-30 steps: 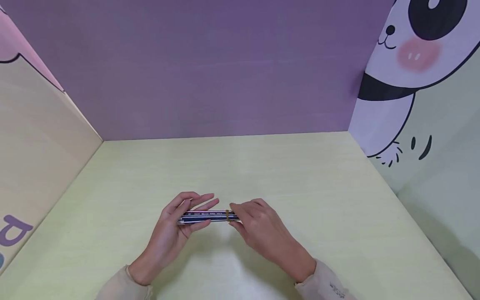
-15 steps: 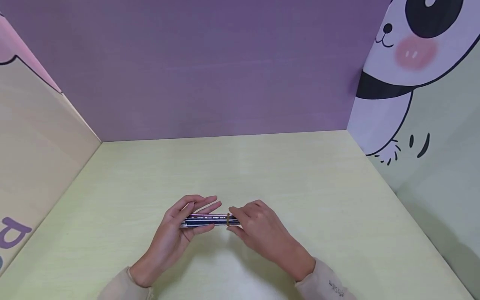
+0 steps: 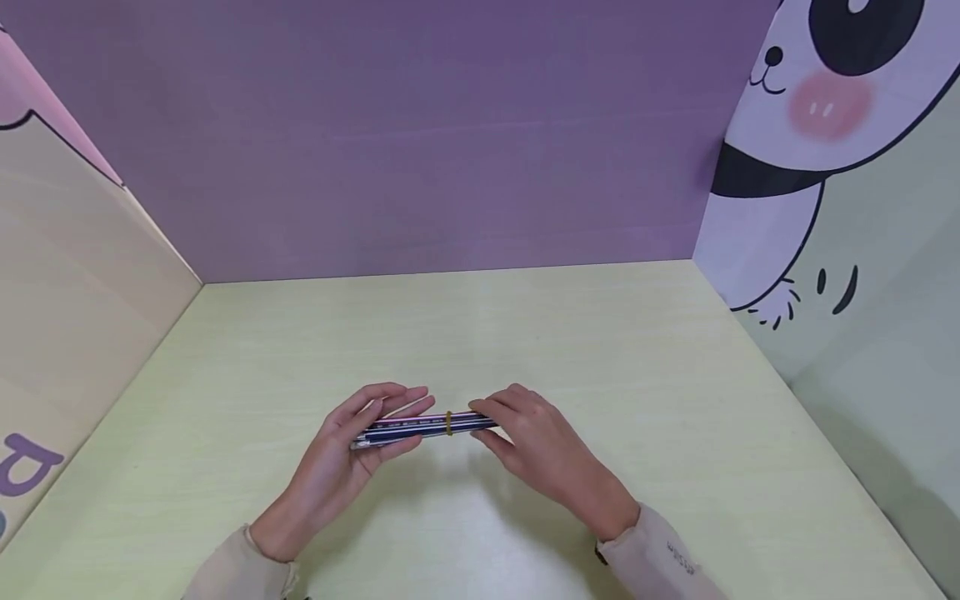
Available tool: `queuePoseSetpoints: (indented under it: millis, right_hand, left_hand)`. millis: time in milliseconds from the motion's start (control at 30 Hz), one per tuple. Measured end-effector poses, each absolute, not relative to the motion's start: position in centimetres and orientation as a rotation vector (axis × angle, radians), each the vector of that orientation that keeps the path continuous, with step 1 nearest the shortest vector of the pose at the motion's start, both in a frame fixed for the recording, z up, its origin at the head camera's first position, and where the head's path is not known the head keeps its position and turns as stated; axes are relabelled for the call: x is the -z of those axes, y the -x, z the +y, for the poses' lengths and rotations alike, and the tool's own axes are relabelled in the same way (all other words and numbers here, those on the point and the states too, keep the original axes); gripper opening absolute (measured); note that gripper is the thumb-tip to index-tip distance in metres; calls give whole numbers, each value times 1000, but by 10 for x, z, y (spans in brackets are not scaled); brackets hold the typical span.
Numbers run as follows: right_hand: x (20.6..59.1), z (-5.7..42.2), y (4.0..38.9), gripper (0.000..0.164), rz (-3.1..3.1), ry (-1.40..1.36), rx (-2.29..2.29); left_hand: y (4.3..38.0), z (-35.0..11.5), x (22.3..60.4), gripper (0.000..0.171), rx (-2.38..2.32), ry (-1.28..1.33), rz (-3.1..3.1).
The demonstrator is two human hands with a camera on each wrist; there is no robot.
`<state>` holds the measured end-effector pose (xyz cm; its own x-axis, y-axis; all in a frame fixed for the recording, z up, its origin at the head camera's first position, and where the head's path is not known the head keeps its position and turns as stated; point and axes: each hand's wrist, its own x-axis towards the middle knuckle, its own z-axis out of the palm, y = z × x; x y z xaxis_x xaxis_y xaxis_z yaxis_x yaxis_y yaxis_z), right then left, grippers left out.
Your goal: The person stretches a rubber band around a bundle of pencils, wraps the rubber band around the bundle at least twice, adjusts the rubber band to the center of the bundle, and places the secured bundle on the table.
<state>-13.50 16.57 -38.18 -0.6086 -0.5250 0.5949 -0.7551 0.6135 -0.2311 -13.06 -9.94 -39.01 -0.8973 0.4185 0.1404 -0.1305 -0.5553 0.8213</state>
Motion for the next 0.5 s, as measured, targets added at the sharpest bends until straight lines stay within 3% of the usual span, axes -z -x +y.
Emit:
queuePoseSetpoints:
  millis: [267,500]
  right_hand:
    - [380,189,147,32,-2391,-968,-759]
    - [382,192,148,36,-2372,-964,-545]
  left_hand:
    - [132,-107,381,32,-2161,-586,1831]
    - [134,-103,383,39,-1114,-985,2881]
